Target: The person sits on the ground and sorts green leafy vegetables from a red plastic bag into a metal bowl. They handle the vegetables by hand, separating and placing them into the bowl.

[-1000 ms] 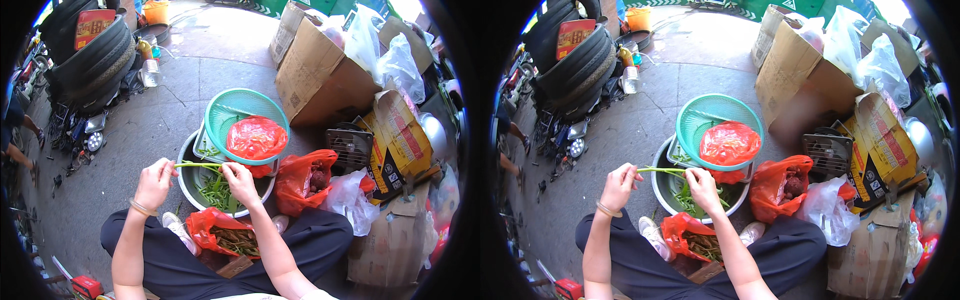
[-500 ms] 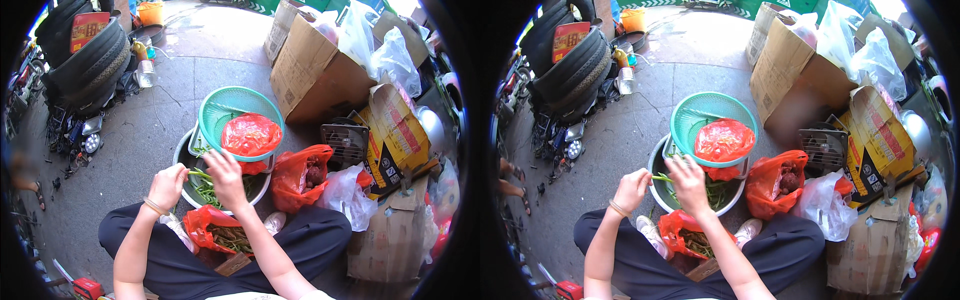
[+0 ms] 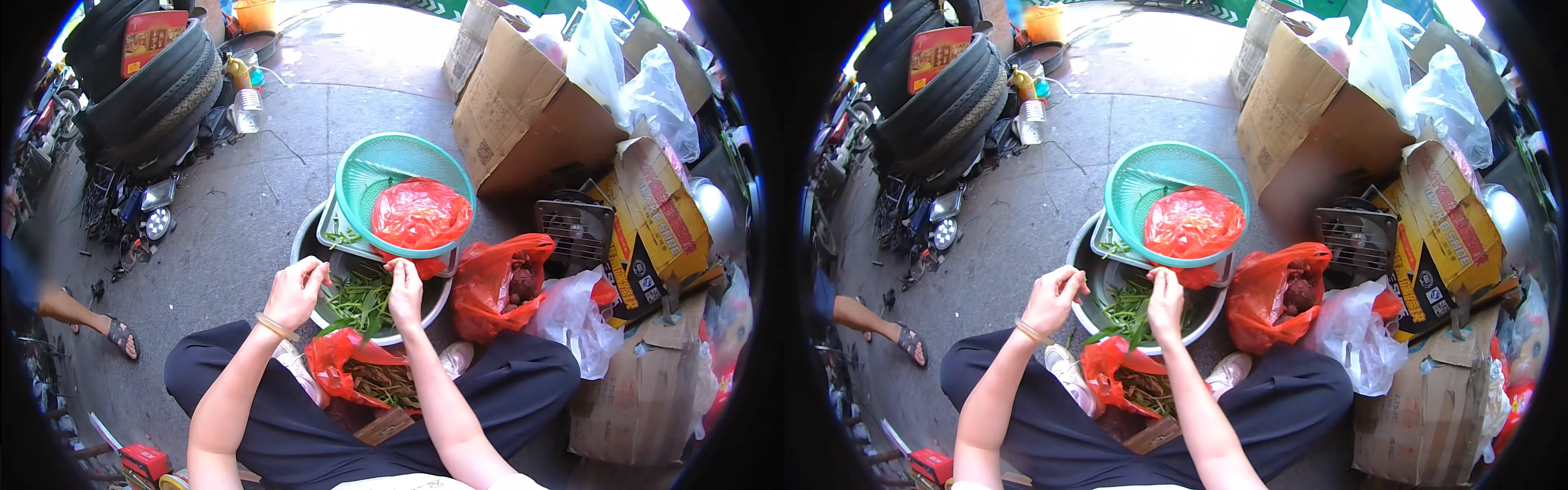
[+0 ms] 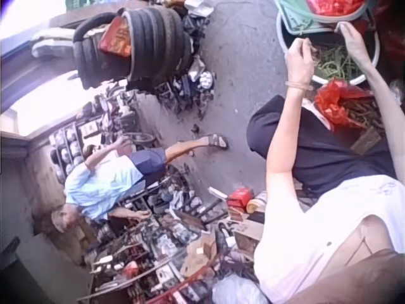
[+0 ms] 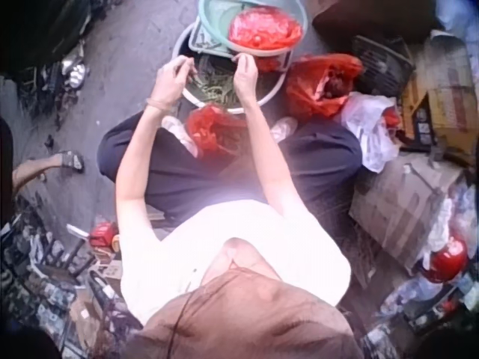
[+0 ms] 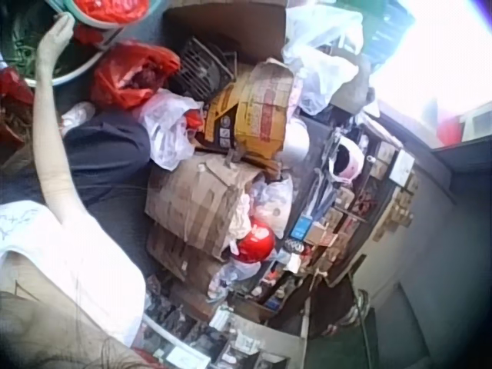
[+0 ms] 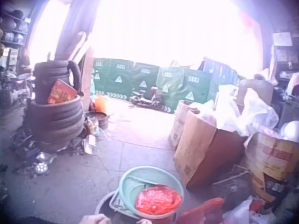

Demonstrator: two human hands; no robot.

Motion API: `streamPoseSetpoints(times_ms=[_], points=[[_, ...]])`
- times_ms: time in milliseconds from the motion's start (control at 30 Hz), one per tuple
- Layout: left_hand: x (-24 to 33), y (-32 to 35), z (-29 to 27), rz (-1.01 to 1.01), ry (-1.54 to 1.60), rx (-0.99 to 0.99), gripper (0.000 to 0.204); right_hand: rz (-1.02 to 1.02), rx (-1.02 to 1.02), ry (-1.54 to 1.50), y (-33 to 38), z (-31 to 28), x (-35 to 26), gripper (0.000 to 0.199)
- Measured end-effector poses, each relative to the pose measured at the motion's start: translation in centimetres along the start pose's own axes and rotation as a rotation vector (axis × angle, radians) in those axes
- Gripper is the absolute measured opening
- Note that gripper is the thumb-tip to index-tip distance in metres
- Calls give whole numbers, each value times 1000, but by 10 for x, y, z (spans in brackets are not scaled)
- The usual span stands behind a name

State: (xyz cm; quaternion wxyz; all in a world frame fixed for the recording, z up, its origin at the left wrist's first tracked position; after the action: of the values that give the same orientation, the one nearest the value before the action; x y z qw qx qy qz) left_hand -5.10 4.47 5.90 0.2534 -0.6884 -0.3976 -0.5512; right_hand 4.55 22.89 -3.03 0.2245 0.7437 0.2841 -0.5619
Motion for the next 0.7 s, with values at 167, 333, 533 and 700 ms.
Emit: streamPoseSetpoints(times_ms=[167,333,533,700], points=[[-74,-52,-2,-102,-240,108,15,-195,116,783,20,-26,19,37],[-146,-109,-8,-224,-29,265,26,-22,-1003,673,152,36,54,26],[-107,-164,-27,-112,-456,-121,31,-5,-1745,971,296,59,123,30],[-129,-92,-91,-340,-838,-655,33,153,-1903,982,312,65,129,28]])
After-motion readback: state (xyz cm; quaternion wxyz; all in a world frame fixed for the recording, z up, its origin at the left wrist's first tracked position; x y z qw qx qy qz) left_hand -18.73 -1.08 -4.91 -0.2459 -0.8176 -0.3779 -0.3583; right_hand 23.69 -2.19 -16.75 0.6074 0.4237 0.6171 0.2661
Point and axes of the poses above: each hand's wrist, its own y-axis away from the middle knuckle, its own z-axis out of the palm, x = y × z, the point moved 10 cm from there along -y, towards the middle knuckle, and after that the axes turned 9 degrees about y, right-handed, at the moved point
